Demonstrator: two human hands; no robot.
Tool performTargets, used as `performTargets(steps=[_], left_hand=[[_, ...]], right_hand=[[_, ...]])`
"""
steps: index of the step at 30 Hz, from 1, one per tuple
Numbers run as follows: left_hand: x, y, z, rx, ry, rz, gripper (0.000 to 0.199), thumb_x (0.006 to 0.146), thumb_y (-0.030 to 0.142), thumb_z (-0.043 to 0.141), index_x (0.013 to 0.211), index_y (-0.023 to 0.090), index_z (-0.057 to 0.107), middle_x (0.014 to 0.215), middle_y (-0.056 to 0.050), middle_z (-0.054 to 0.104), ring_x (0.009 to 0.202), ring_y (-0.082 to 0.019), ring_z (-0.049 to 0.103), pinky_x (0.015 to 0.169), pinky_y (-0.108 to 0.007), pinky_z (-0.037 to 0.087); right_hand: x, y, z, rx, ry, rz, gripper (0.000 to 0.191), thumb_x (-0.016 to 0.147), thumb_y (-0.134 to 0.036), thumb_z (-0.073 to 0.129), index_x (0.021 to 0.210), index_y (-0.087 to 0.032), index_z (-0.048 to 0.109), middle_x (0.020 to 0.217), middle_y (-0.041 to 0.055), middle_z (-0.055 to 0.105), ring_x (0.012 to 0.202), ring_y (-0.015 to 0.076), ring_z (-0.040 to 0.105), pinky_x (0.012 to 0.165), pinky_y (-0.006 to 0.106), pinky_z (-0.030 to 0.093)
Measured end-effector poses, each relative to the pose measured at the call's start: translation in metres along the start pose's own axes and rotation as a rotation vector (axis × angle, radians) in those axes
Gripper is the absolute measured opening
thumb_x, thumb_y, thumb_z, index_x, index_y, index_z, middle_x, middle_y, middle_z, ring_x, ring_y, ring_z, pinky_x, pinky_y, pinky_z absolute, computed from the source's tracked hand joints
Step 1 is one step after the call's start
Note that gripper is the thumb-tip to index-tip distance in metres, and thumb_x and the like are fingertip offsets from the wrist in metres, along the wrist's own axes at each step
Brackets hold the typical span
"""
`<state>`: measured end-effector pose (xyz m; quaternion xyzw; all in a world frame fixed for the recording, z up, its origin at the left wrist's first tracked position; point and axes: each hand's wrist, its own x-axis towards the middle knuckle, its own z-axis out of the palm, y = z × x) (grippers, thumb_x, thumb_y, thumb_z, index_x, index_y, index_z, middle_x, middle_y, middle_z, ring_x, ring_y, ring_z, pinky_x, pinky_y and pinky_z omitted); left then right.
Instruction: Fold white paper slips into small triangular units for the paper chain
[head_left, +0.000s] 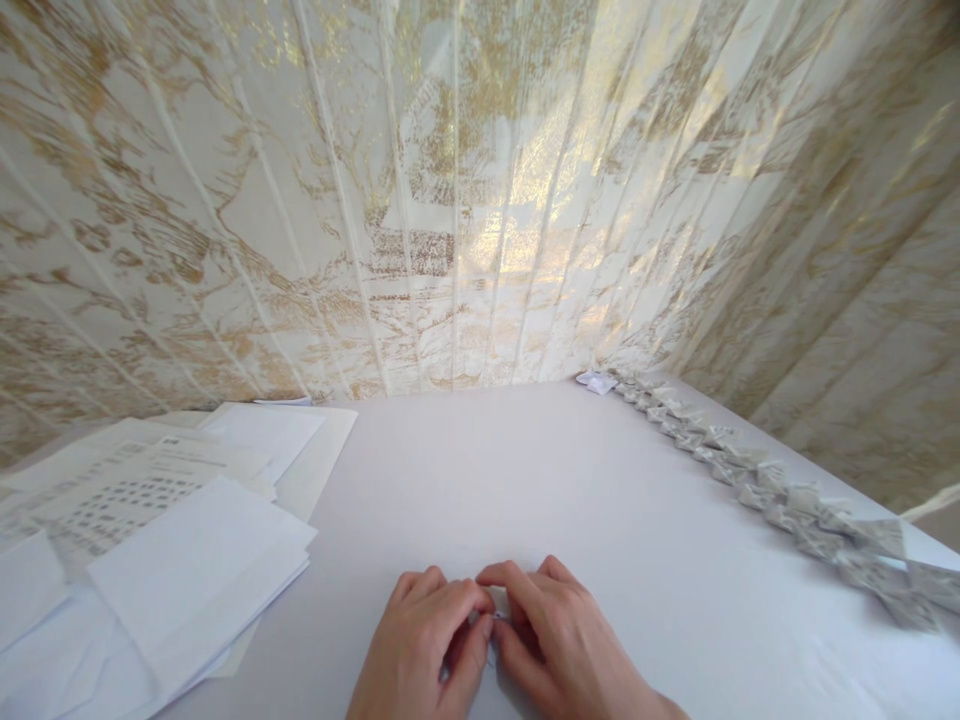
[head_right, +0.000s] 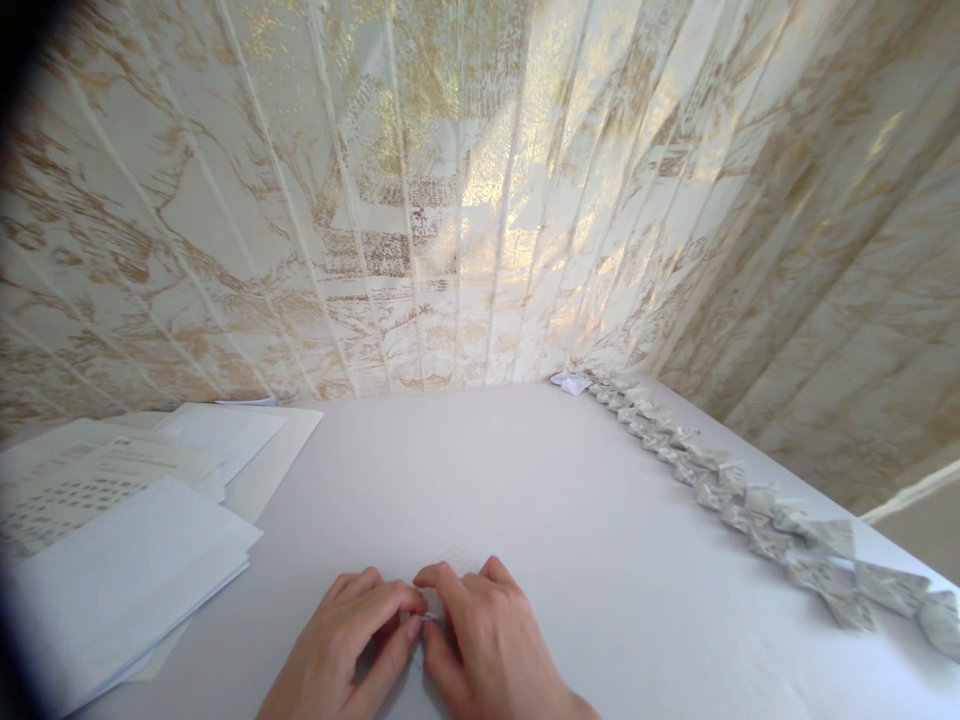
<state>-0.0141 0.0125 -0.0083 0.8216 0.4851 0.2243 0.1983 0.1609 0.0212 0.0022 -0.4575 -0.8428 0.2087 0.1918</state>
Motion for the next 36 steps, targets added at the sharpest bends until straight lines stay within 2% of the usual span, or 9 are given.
performTargets(steps=[5,9,16,20,23,27,30,36], left_hand=[[0.0001,0.0003,0.0002,0.002,0.022,-0.002,0.022,0.094,0.023,0.04,0.08,0.022,0.057,0.072,0.001,0.061,0.072,-0.018,0.056,0.07,-0.033,0.043],[-0.0005,0.0021,0.0008,-0.002,0.067,-0.02,0.02,0.092,0.023,0.042,0.077,0.022,0.056,0.069,0.002,0.058,0.07,-0.017,0.056,0.069,-0.032,0.042],[-0.0021,0.0031,0.0051,-0.044,0.156,-0.075,0.02,0.091,0.022,0.042,0.074,0.023,0.052,0.068,0.003,0.057,0.068,-0.018,0.052,0.07,-0.033,0.04],[-0.0027,0.002,0.0054,-0.09,0.185,-0.072,0.022,0.092,0.021,0.038,0.079,0.024,0.055,0.074,0.002,0.061,0.073,-0.019,0.054,0.071,-0.033,0.04],[-0.0033,0.0006,0.0047,-0.083,0.168,-0.073,0.024,0.093,0.022,0.036,0.082,0.025,0.058,0.076,0.001,0.061,0.074,-0.019,0.055,0.072,-0.034,0.041],[-0.0031,-0.0002,0.0025,-0.031,0.094,-0.072,0.024,0.093,0.023,0.037,0.081,0.024,0.058,0.075,0.0,0.06,0.075,-0.02,0.056,0.072,-0.034,0.042],[-0.0019,0.001,0.0004,0.012,0.051,-0.068,0.023,0.092,0.024,0.038,0.077,0.023,0.056,0.072,0.0,0.058,0.073,-0.02,0.055,0.071,-0.035,0.043],[-0.001,0.0034,0.0001,0.021,0.064,-0.046,0.026,0.094,0.026,0.038,0.073,0.022,0.053,0.069,0.001,0.056,0.07,-0.018,0.054,0.069,-0.033,0.041]], right_hand=[[0.0001,0.0003,0.0028,-0.027,0.02,0.001,0.018,0.079,-0.008,0.045,0.089,-0.021,0.051,0.063,-0.0041,0.061,0.058,0.0155,0.057,0.07,0.029,0.034],[-0.0007,0.0002,0.0059,-0.045,0.047,0.01,0.021,0.077,-0.007,0.046,0.091,-0.022,0.05,0.06,-0.0056,0.059,0.054,0.0147,0.054,0.068,0.028,0.034],[-0.001,-0.0008,0.0055,-0.088,-0.005,0.024,0.014,0.08,-0.008,0.046,0.082,-0.021,0.051,0.061,-0.0032,0.064,0.055,0.0147,0.057,0.07,0.029,0.035],[-0.0016,-0.0001,0.0056,-0.1,0.018,0.009,0.02,0.081,-0.007,0.044,0.088,-0.022,0.055,0.06,-0.0039,0.065,0.053,0.0147,0.058,0.07,0.028,0.035],[-0.0011,0.0002,0.0054,-0.064,0.025,0.011,0.02,0.083,-0.008,0.045,0.09,-0.022,0.056,0.061,-0.0044,0.065,0.053,0.014,0.057,0.07,0.028,0.035],[-0.0006,0.0011,0.0056,-0.026,0.024,0.044,0.008,0.086,-0.016,0.051,0.082,-0.022,0.055,0.062,-0.0037,0.065,0.054,0.0138,0.056,0.07,0.028,0.036],[-0.0014,0.0015,0.0061,-0.012,0.044,0.065,0.011,0.086,-0.018,0.053,0.076,-0.022,0.052,0.061,-0.0035,0.065,0.054,0.0138,0.055,0.069,0.028,0.036],[-0.0016,-0.0001,0.0027,0.069,0.033,0.067,0.015,0.086,-0.015,0.054,0.072,-0.022,0.051,0.06,-0.0053,0.064,0.053,0.0123,0.055,0.072,0.028,0.037]])
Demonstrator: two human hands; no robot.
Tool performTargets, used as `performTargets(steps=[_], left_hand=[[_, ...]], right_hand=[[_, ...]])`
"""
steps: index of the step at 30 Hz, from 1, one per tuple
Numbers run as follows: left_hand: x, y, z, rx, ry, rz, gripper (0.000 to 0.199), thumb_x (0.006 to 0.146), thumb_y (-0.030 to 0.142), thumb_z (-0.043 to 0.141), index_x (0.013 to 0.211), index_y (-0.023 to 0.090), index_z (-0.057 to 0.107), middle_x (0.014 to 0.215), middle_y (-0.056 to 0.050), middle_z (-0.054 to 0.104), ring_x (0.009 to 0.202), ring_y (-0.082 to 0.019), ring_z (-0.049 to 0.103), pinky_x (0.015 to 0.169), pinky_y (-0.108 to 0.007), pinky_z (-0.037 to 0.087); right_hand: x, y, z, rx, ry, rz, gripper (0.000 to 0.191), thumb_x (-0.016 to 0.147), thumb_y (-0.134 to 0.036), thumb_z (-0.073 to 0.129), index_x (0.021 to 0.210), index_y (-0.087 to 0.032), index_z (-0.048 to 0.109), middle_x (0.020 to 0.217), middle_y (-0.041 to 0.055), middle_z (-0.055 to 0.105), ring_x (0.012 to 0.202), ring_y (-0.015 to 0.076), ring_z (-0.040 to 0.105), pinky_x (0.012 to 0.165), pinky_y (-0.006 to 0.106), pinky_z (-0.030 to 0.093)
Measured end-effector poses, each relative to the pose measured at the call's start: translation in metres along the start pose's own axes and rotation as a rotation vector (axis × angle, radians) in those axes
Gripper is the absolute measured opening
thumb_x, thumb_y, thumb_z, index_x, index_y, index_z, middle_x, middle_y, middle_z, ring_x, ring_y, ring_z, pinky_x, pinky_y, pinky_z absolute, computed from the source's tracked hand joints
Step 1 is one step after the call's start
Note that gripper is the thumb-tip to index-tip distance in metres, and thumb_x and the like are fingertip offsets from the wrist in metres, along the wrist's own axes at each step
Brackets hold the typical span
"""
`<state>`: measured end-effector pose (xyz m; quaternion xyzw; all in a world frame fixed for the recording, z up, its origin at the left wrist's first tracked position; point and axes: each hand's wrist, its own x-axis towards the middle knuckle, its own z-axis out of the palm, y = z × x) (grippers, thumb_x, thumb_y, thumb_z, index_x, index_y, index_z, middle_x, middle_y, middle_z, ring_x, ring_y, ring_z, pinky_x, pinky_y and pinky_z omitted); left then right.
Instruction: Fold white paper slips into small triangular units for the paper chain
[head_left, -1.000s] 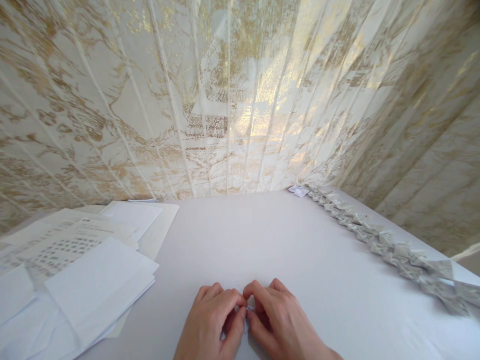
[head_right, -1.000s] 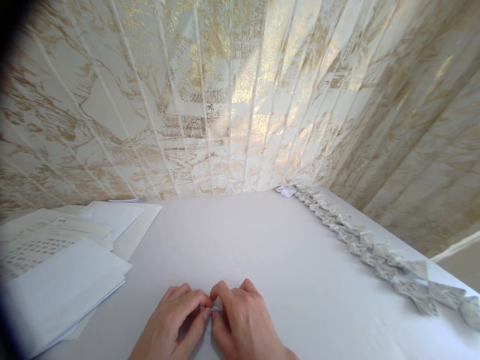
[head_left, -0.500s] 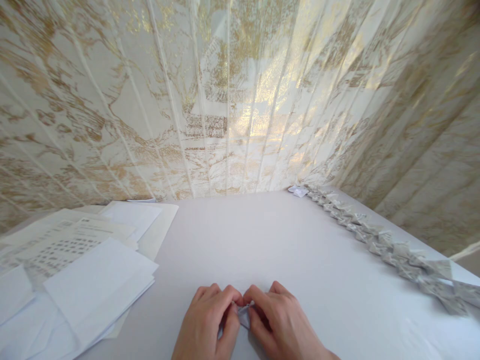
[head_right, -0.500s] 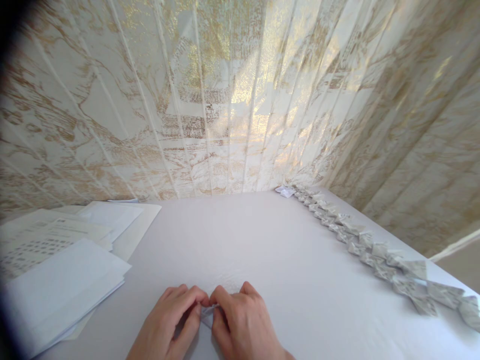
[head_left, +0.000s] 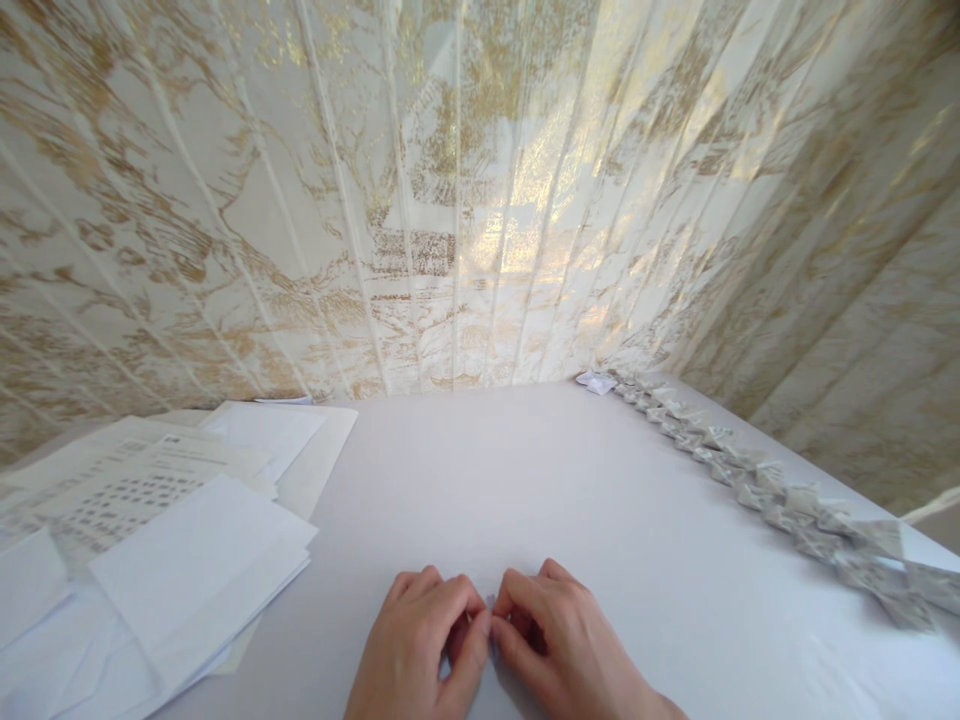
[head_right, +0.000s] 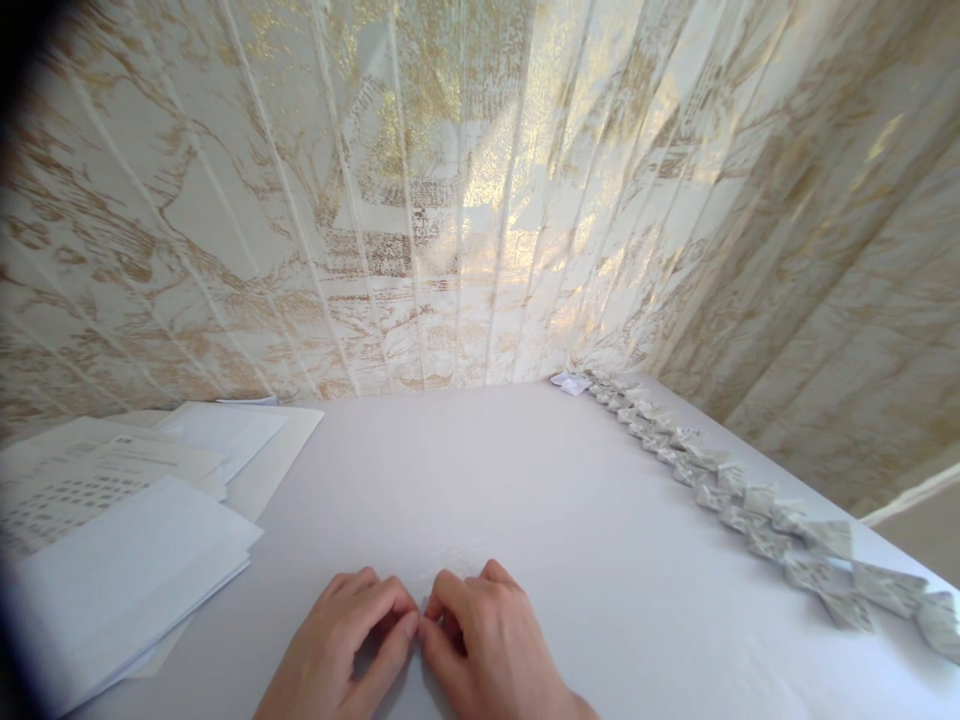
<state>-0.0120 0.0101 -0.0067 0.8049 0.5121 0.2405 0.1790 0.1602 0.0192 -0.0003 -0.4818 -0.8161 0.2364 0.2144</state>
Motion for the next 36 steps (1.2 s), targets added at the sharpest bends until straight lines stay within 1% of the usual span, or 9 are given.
performTargets(steps=[6,11,18,22,27,29,32,36], left_hand=[[-0.001,0.001,0.0,0.024,-0.001,-0.01,0.025,0.093,0.024,0.038,0.072,0.021,0.052,0.068,0.001,0.055,0.07,-0.018,0.053,0.069,-0.032,0.039],[0.0,-0.001,0.0,0.037,-0.051,-0.013,0.022,0.09,0.02,0.039,0.074,0.021,0.054,0.069,0.001,0.056,0.071,-0.018,0.054,0.07,-0.032,0.039],[-0.002,0.0,0.005,-0.041,0.044,-0.052,0.026,0.093,0.021,0.035,0.077,0.022,0.056,0.071,0.001,0.056,0.072,-0.018,0.052,0.072,-0.033,0.036],[-0.002,-0.002,0.005,-0.059,0.073,-0.056,0.026,0.093,0.022,0.035,0.079,0.023,0.057,0.072,0.001,0.056,0.074,-0.019,0.052,0.073,-0.033,0.036],[-0.003,-0.004,0.006,-0.044,0.082,-0.059,0.025,0.093,0.021,0.036,0.08,0.023,0.057,0.073,0.0,0.057,0.074,-0.02,0.052,0.074,-0.033,0.036],[-0.003,-0.005,0.008,-0.036,0.092,-0.057,0.024,0.092,0.02,0.036,0.08,0.024,0.057,0.073,0.0,0.057,0.074,-0.02,0.052,0.073,-0.033,0.036],[-0.003,-0.006,0.009,-0.02,0.096,-0.06,0.024,0.092,0.02,0.036,0.081,0.024,0.057,0.074,0.0,0.058,0.073,-0.02,0.052,0.072,-0.033,0.036],[-0.004,-0.008,0.008,-0.003,0.089,-0.063,0.024,0.092,0.018,0.036,0.084,0.024,0.058,0.075,0.0,0.059,0.075,-0.021,0.053,0.073,-0.034,0.038]], right_hand=[[0.002,0.0,0.001,0.012,-0.011,0.052,0.016,0.08,-0.012,0.06,0.069,-0.021,0.052,0.058,-0.0063,0.062,0.054,0.012,0.055,0.073,0.027,0.037],[0.002,-0.001,0.001,0.021,-0.014,0.106,0.018,0.077,-0.011,0.063,0.066,-0.02,0.052,0.056,-0.0066,0.059,0.056,0.012,0.053,0.073,0.026,0.037],[0.005,-0.004,-0.011,0.084,-0.062,0.171,0.017,0.085,-0.02,0.06,0.069,-0.02,0.057,0.058,-0.0051,0.056,0.062,0.0141,0.053,0.073,0.026,0.037],[0.004,-0.003,-0.012,0.117,-0.059,0.17,0.017,0.088,-0.024,0.058,0.071,-0.02,0.058,0.059,-0.0051,0.054,0.063,0.0144,0.052,0.075,0.028,0.037],[0.004,-0.003,-0.01,0.154,-0.044,0.167,0.019,0.089,-0.022,0.049,0.07,-0.021,0.051,0.053,-0.0082,0.048,0.053,0.012,0.046,0.082,0.03,0.036],[0.004,-0.002,-0.009,0.142,-0.034,0.17,0.018,0.089,-0.02,0.046,0.072,-0.021,0.051,0.052,-0.0091,0.047,0.05,0.0114,0.043,0.083,0.031,0.036],[0.003,0.0,-0.008,0.089,-0.028,0.18,0.018,0.089,-0.016,0.042,0.079,-0.022,0.056,0.054,-0.0082,0.049,0.052,0.013,0.045,0.08,0.03,0.036],[0.002,0.002,-0.009,-0.014,-0.015,0.188,0.022,0.089,-0.016,0.041,0.084,-0.022,0.06,0.058,-0.0031,0.056,0.066,0.019,0.053,0.07,0.028,0.036]])
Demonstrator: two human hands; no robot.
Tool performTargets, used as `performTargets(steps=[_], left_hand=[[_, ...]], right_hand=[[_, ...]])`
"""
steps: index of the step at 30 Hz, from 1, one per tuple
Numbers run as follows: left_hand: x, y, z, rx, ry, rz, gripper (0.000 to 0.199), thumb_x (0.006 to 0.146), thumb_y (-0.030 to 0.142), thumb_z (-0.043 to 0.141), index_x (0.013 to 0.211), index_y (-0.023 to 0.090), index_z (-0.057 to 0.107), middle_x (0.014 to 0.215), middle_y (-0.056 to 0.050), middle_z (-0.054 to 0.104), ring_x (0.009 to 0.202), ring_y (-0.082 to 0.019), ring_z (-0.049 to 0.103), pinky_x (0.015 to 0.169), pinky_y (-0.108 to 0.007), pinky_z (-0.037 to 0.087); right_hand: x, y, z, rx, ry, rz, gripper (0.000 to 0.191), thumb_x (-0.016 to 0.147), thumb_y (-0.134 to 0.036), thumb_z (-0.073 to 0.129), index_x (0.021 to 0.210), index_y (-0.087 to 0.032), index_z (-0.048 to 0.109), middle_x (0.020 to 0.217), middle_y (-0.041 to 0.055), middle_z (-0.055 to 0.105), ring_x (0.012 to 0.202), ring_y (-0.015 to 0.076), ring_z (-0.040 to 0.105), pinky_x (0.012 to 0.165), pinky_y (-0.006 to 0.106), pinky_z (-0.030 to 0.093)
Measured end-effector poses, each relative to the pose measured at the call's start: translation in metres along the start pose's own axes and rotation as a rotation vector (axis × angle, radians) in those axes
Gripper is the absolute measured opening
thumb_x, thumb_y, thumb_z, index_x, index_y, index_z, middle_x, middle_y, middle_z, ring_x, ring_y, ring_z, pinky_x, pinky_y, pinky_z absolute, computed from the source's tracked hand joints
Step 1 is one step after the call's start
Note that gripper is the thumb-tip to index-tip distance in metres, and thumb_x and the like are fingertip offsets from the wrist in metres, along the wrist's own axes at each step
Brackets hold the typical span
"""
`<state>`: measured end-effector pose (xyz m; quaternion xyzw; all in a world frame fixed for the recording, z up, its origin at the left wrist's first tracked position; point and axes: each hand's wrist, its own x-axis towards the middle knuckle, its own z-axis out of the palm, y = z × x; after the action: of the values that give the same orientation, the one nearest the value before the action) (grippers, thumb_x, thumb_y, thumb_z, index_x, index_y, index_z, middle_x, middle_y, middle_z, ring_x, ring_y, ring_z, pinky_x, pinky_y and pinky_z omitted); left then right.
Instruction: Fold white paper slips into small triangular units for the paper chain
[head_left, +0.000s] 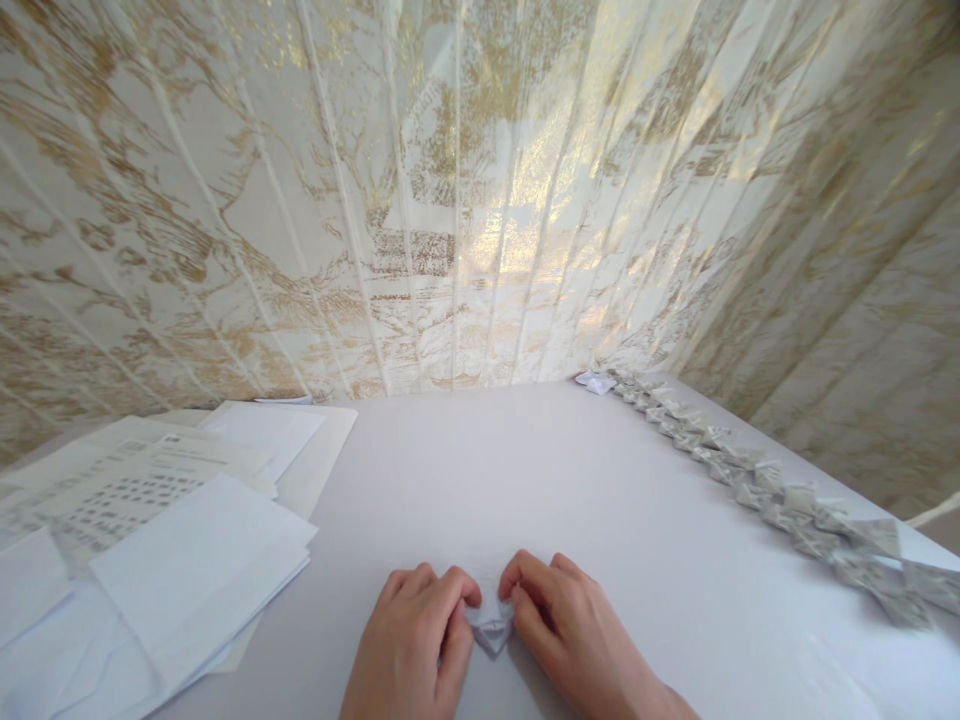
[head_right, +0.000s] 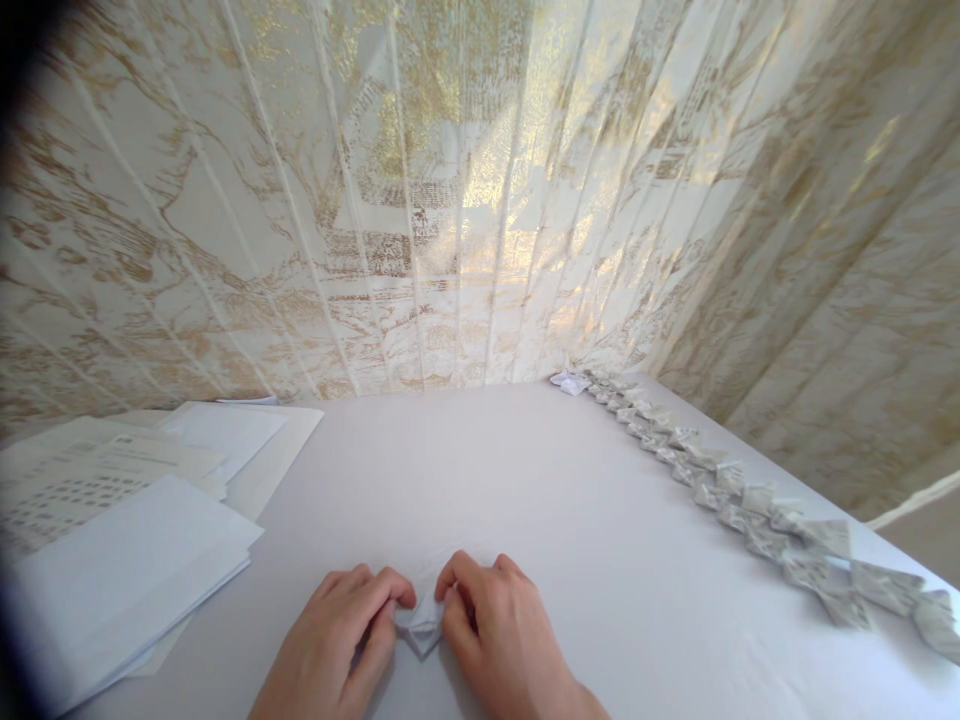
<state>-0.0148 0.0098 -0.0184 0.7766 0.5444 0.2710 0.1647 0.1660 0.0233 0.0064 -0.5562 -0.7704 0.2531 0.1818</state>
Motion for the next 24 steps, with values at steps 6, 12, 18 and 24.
performTargets(steps=[6,12,18,24], left_hand=[[0.0011,0.0014,-0.0061,0.042,-0.018,0.083,0.023,0.09,0.014,0.035,0.088,0.024,0.056,0.081,-0.001,0.061,0.078,-0.022,0.056,0.071,-0.034,0.038],[0.0011,0.0076,-0.0056,0.019,0.047,0.07,0.027,0.084,0.006,0.034,0.085,0.024,0.053,0.08,0.0,0.059,0.077,-0.021,0.053,0.071,-0.033,0.037],[0.0015,0.007,-0.0059,0.021,0.01,0.048,0.03,0.078,0.002,0.032,0.084,0.023,0.052,0.079,0.001,0.057,0.077,-0.02,0.052,0.072,-0.034,0.037],[0.0019,0.0056,-0.0058,0.031,-0.008,0.044,0.034,0.067,-0.003,0.035,0.083,0.022,0.05,0.081,0.0,0.056,0.079,-0.02,0.051,0.074,-0.034,0.037]], right_hand=[[-0.0002,0.0018,-0.0017,-0.043,0.01,0.004,0.027,0.092,-0.015,0.037,0.087,-0.022,0.063,0.066,-0.0003,0.062,0.069,0.0195,0.057,0.069,0.027,0.037],[0.0012,0.0066,-0.003,-0.026,0.013,0.037,0.027,0.092,-0.018,0.037,0.089,-0.023,0.064,0.067,-0.0003,0.061,0.072,0.0202,0.056,0.068,0.027,0.037],[0.0044,0.0065,-0.0092,0.01,-0.002,0.005,0.026,0.089,-0.016,0.039,0.084,-0.023,0.064,0.061,-0.0026,0.057,0.067,0.0181,0.054,0.072,0.028,0.038],[0.0047,0.0077,-0.0076,0.004,-0.011,-0.034,0.025,0.081,-0.009,0.042,0.081,-0.021,0.064,0.055,-0.0055,0.055,0.054,0.0147,0.049,0.08,0.031,0.039]])
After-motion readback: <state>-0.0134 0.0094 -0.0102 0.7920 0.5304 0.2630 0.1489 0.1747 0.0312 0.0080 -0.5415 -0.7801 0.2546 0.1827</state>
